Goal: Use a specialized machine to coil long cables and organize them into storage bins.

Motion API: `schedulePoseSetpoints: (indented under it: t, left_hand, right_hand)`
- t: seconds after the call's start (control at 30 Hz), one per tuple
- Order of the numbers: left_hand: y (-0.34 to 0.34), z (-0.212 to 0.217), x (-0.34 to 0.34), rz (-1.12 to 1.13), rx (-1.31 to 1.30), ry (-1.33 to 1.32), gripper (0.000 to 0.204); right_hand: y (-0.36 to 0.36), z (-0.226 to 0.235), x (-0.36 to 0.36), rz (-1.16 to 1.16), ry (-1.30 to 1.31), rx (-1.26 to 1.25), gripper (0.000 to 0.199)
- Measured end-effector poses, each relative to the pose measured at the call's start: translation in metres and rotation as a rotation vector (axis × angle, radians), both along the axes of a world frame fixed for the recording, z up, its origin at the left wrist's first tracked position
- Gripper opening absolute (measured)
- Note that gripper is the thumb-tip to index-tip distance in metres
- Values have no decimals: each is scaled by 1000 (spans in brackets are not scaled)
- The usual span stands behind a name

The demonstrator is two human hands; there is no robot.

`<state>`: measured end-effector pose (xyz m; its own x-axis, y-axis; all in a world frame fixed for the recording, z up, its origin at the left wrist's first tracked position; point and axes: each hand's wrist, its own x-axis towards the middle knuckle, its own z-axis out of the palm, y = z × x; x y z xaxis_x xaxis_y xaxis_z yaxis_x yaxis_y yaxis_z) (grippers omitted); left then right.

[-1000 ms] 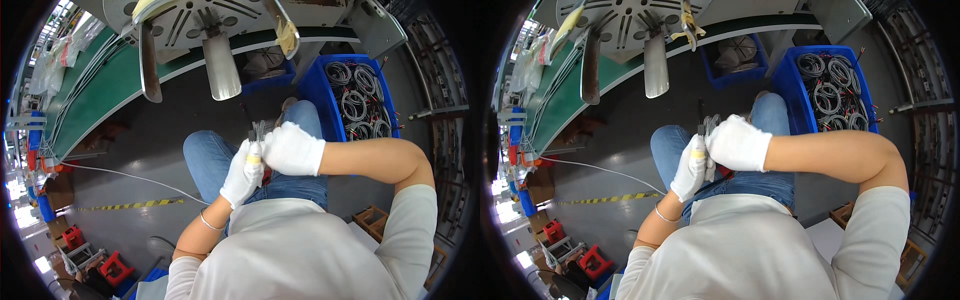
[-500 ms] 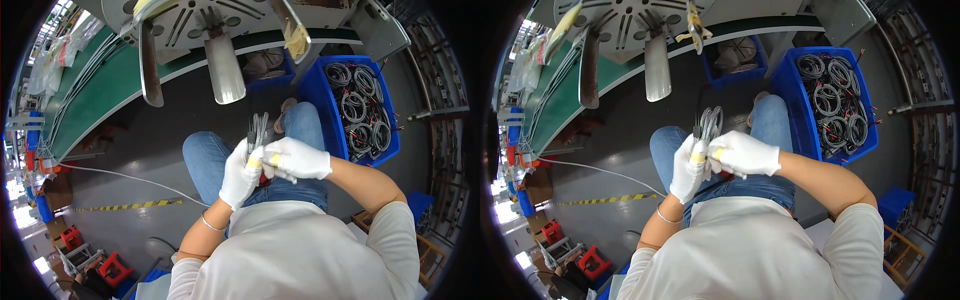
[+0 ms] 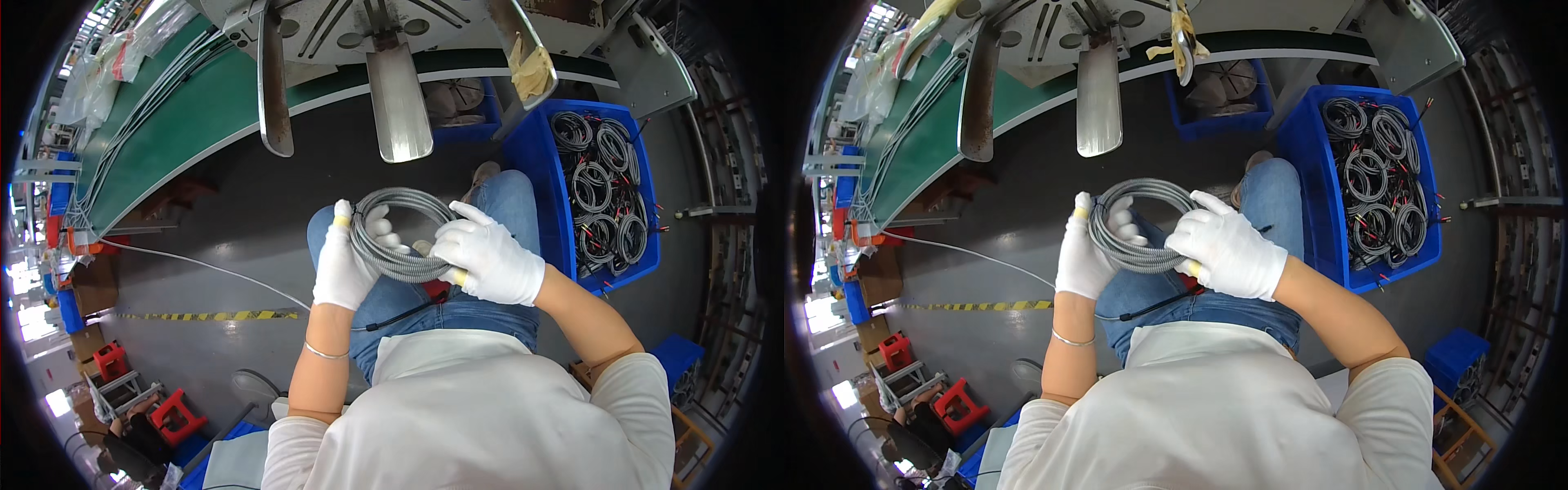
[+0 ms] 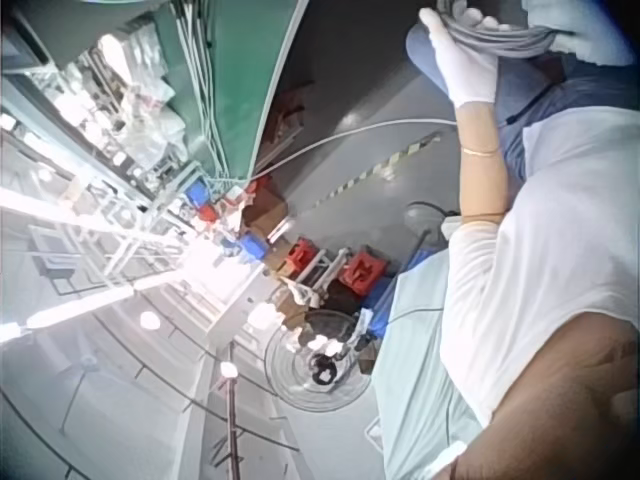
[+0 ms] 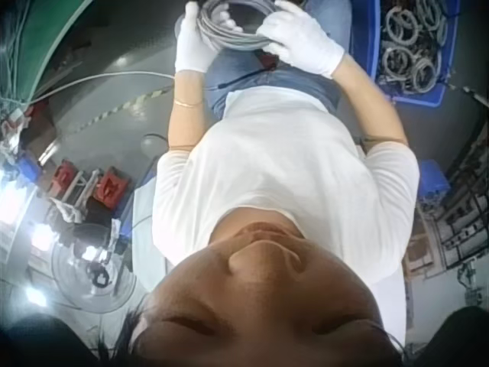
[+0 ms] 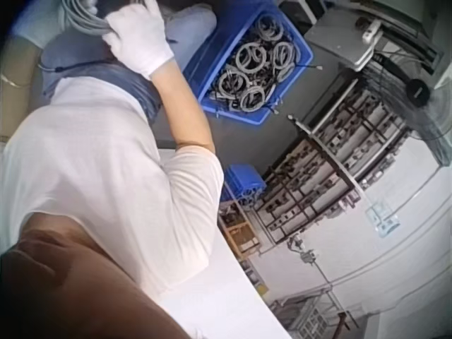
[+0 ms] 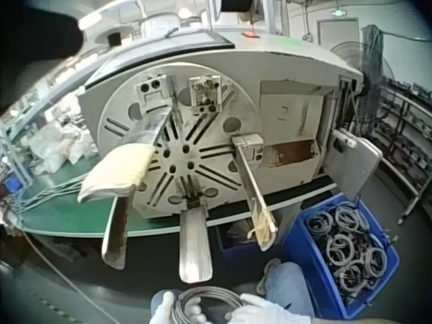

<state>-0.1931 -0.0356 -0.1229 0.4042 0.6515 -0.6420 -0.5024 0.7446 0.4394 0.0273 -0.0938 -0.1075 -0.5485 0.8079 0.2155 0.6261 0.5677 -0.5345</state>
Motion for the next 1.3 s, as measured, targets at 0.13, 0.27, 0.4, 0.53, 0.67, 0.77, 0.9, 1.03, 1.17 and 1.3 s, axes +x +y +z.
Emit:
schedulePoseSetpoints:
  t: [0.13, 0.27, 0.4, 0.53, 0.67, 0.77, 0.9, 1.03, 1.17, 1.3]
  left_hand:
    - [-10, 11, 1, -2, 501, 677, 55]
    - [-13, 36, -7, -484, 1670, 979, 65]
    - [-16, 49, 7, -684, 1424, 736, 41]
    - [-25, 62, 8, -662, 1075, 770, 32]
    - [-20, 64, 6, -659, 1054, 649, 39]
    - [-19, 65, 7, -825, 910, 442, 33]
    - [-21, 67, 7, -701, 718, 398, 33]
    - [-25, 63, 5, -578, 528, 218, 41]
    - [-30, 58, 10, -664, 472, 0, 41]
    - [-27, 60, 15, -898, 441, -14, 27]
  right_hand:
    - [6, 13, 10, 11, 91, -174, 21]
    - [10, 29, 11, -3, 170, -283, 22]
    - [13, 44, 9, 51, 196, -457, 29]
    - [12, 53, 12, -72, 118, -187, 29]
    - [13, 52, 10, -12, 82, -329, 28]
    - [13, 53, 6, 60, 26, -278, 31]
    - [12, 57, 10, -140, 26, 27, 39]
    - [15, 46, 16, -125, 111, 12, 44]
    - [19, 26, 11, -123, 321, 97, 39]
    - [18, 21, 5, -113, 469, 77, 20]
